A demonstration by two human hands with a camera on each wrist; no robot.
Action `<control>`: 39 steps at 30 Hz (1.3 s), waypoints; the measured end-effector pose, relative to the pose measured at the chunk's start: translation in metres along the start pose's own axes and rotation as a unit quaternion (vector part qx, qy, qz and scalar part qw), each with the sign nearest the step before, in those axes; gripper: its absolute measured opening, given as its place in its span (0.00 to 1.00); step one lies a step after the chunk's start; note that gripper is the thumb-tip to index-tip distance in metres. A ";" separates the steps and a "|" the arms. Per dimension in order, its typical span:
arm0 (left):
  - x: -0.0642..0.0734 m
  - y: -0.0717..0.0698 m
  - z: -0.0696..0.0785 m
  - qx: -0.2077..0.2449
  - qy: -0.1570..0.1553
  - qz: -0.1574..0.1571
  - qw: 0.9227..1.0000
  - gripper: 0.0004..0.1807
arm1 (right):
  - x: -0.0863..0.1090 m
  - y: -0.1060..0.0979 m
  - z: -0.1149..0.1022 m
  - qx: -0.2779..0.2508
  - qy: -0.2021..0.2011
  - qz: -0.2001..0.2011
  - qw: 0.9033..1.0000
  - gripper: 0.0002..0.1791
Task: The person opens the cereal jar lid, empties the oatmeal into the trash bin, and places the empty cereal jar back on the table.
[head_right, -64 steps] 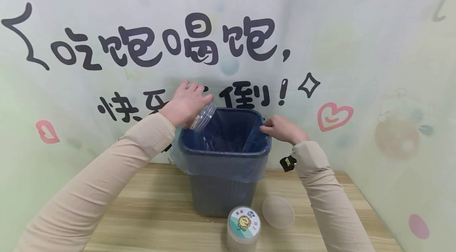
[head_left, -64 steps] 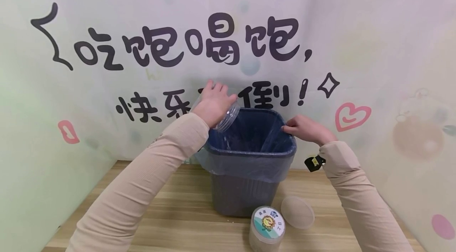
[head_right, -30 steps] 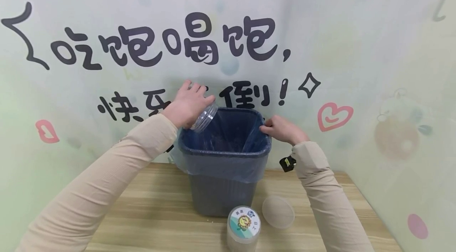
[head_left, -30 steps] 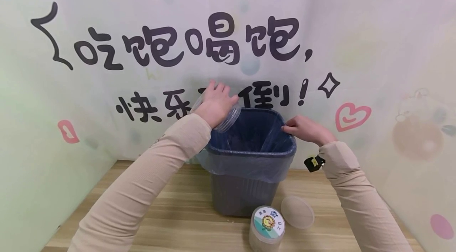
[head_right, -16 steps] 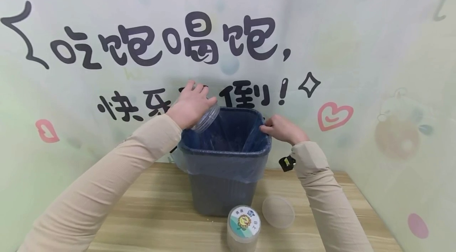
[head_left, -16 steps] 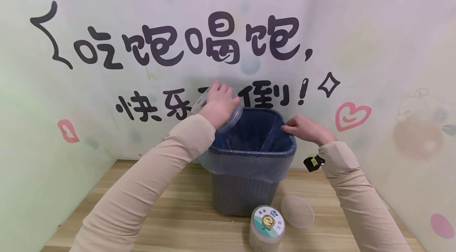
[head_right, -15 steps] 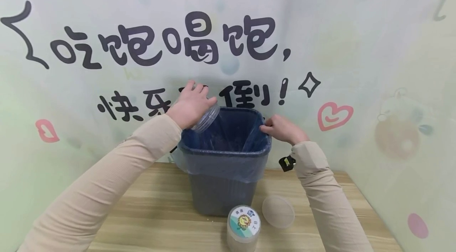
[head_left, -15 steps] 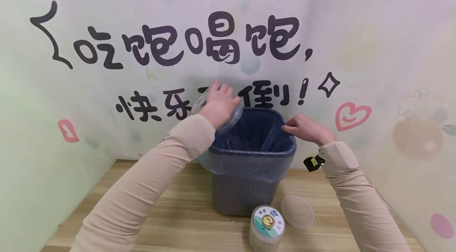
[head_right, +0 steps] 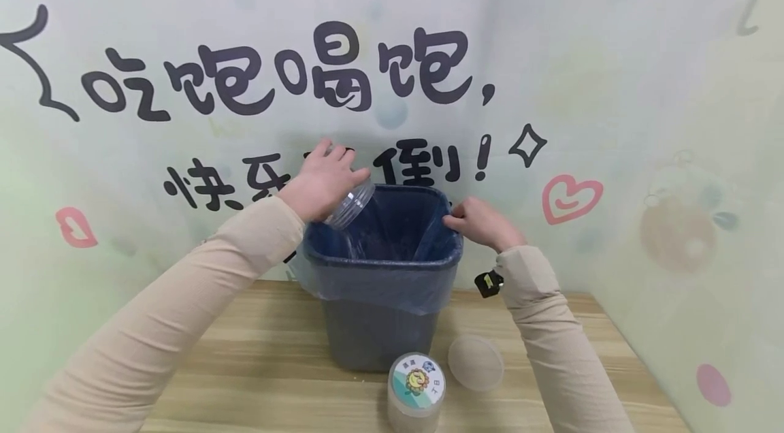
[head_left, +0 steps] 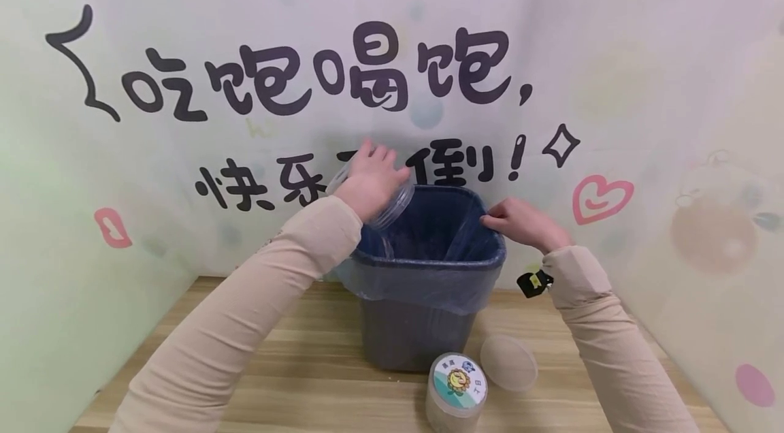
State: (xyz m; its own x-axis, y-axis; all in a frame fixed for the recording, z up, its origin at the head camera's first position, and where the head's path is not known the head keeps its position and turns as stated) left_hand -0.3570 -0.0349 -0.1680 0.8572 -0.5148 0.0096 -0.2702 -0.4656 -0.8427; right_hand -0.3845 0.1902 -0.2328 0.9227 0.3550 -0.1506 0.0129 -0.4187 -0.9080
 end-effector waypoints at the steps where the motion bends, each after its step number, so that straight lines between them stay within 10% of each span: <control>1: 0.001 0.001 0.001 -0.007 0.003 -0.001 1.000 0.26 | 0.000 0.001 0.000 -0.001 0.002 0.001 1.000 0.20; 20: 0.007 0.008 0.012 -0.129 0.035 0.011 0.991 0.25 | 0.001 0.007 -0.001 -0.014 -0.005 0.008 1.000 0.21; 39: 0.024 -0.009 0.016 -0.224 0.040 0.135 0.964 0.20 | 0.004 0.003 -0.001 -0.026 0.001 0.015 1.000 0.22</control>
State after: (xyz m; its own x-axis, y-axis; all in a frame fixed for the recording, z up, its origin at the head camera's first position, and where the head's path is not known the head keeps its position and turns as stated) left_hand -0.3267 -0.0314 -0.1686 0.6969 -0.7069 -0.1208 -0.6569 -0.5617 -0.5030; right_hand -0.3808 0.1893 -0.2356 0.9236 0.3407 -0.1760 0.0062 -0.4722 -0.8815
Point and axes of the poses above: each hand's wrist, its own x-axis away from the middle knuckle, its own y-axis out of the palm, z = x × y, the point moved 4 cm from there along -x, towards the middle knuckle, and after that the axes turned 10 degrees about y, right-handed, at the moved point
